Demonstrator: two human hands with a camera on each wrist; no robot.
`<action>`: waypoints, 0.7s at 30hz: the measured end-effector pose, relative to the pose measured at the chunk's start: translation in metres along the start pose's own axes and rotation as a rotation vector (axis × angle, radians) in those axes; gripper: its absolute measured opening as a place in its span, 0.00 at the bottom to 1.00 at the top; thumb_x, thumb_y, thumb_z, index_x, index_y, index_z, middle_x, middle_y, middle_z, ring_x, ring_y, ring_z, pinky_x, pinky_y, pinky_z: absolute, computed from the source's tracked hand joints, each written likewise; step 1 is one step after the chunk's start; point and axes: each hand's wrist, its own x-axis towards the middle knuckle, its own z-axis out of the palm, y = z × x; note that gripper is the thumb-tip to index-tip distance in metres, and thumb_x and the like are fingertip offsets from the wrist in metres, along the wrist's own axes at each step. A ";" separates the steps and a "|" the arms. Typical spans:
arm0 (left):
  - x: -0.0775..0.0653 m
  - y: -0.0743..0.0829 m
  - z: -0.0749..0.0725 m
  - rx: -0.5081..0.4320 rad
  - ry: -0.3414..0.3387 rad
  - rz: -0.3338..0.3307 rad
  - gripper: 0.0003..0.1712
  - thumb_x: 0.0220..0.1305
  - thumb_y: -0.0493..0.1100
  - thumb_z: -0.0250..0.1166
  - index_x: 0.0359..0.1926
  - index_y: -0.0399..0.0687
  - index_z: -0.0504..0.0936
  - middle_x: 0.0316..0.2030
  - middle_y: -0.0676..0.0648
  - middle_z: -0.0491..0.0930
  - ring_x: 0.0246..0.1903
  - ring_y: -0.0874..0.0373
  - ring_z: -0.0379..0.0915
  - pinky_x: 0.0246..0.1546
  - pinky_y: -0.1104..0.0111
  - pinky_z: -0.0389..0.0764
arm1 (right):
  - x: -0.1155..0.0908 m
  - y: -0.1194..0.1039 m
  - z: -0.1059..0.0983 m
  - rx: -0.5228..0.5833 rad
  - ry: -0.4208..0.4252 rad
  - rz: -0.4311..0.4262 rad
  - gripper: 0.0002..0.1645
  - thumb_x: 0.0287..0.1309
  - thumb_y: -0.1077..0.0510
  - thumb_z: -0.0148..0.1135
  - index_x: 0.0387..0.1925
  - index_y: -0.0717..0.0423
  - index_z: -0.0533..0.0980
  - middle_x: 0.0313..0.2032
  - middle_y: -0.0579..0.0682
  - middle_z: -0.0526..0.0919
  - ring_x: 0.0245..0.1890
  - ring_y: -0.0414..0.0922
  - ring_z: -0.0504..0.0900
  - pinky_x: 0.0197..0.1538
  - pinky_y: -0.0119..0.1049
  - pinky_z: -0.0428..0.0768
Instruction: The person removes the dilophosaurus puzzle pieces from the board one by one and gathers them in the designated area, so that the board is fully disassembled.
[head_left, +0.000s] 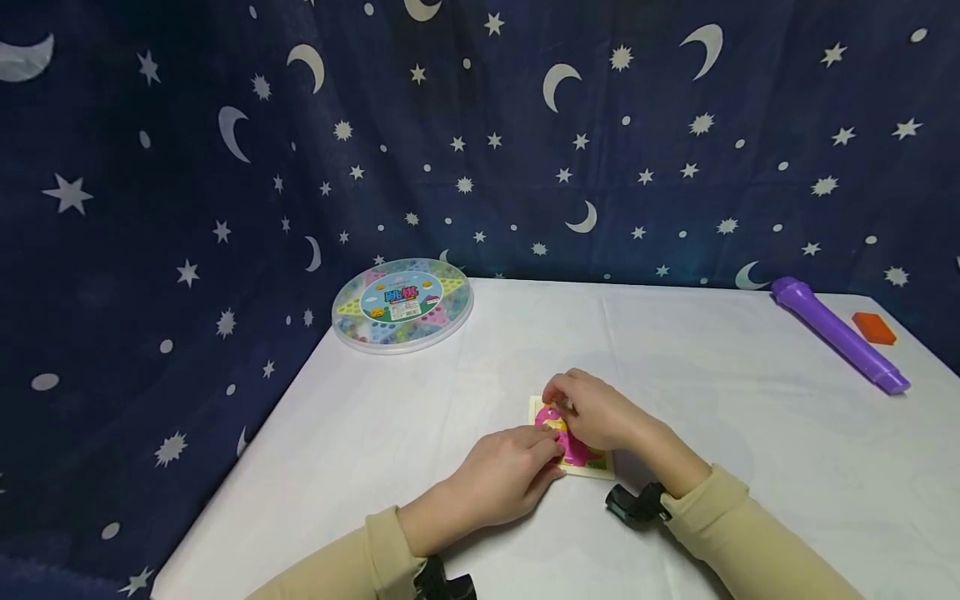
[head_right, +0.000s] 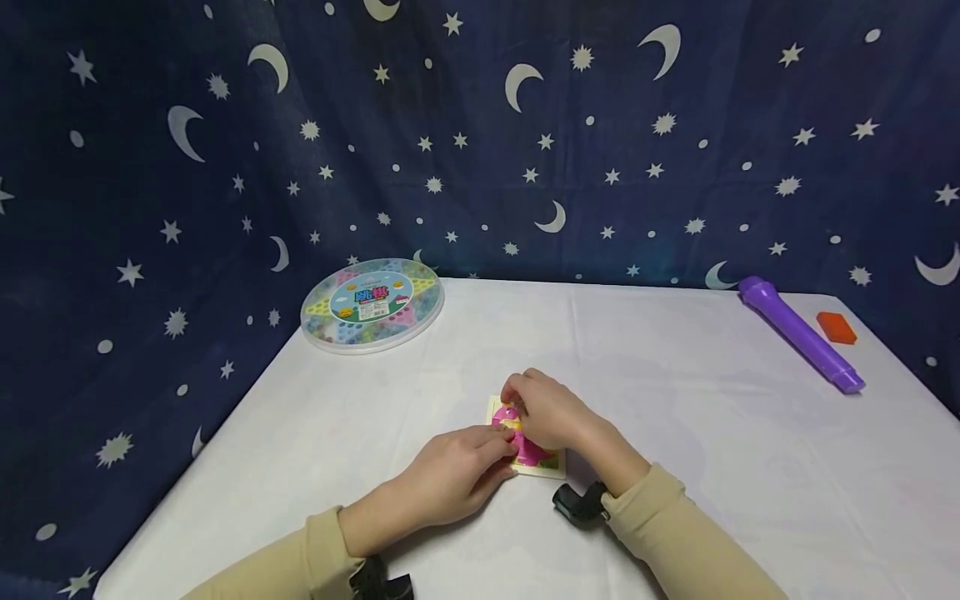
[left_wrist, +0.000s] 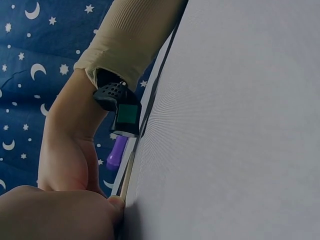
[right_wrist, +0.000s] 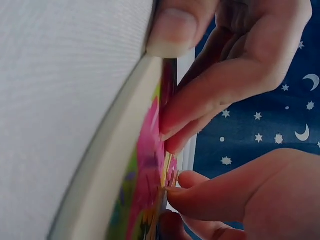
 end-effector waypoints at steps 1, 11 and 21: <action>0.000 0.000 0.000 0.002 0.001 0.000 0.09 0.71 0.49 0.67 0.44 0.50 0.85 0.42 0.55 0.84 0.52 0.62 0.80 0.56 0.71 0.77 | 0.000 0.001 0.000 0.002 0.000 0.000 0.11 0.62 0.65 0.67 0.46 0.51 0.80 0.43 0.48 0.79 0.45 0.48 0.78 0.59 0.53 0.79; 0.001 0.000 -0.003 -0.032 -0.053 -0.037 0.11 0.72 0.50 0.65 0.47 0.50 0.85 0.46 0.54 0.85 0.54 0.62 0.79 0.59 0.70 0.76 | 0.003 0.004 -0.004 0.050 -0.017 -0.028 0.13 0.62 0.66 0.67 0.47 0.54 0.79 0.45 0.48 0.82 0.49 0.50 0.80 0.62 0.55 0.77; 0.001 -0.001 -0.002 -0.031 -0.020 -0.021 0.11 0.71 0.49 0.66 0.46 0.49 0.85 0.45 0.54 0.84 0.53 0.61 0.79 0.58 0.70 0.76 | 0.003 0.001 -0.007 0.074 -0.028 0.018 0.16 0.60 0.65 0.67 0.50 0.55 0.80 0.45 0.48 0.83 0.44 0.47 0.80 0.56 0.51 0.81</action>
